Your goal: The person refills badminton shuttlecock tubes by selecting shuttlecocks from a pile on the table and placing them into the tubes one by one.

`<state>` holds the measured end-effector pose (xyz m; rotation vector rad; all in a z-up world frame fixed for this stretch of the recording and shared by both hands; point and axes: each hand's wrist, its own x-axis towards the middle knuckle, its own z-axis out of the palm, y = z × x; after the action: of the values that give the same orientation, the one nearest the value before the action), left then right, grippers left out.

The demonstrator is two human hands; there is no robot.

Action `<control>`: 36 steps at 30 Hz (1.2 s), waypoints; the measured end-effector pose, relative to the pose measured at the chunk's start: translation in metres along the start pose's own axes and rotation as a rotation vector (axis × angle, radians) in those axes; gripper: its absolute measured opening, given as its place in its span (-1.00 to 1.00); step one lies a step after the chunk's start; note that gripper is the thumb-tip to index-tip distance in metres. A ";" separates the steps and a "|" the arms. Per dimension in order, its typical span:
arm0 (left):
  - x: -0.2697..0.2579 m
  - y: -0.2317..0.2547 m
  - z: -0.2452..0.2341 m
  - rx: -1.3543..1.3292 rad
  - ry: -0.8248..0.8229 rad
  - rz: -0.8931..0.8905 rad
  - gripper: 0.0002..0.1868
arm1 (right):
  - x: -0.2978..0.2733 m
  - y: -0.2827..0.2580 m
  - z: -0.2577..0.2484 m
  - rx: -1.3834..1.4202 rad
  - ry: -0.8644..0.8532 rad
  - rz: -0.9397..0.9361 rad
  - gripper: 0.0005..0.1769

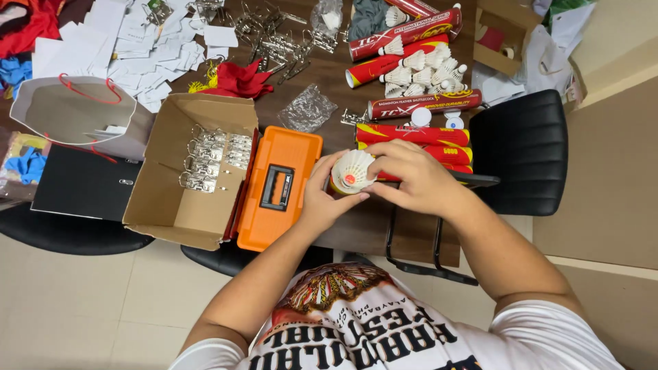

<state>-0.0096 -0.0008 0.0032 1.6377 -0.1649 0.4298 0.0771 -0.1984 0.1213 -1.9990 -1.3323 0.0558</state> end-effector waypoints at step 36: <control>-0.003 -0.011 0.015 -0.019 0.049 -0.097 -0.15 | -0.076 0.163 0.161 1.181 0.821 0.930 -0.65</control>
<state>-0.0061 -0.0142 -0.0086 1.6079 -0.0526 0.3924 0.1047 -0.2073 -0.1185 -1.1504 0.2586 0.3214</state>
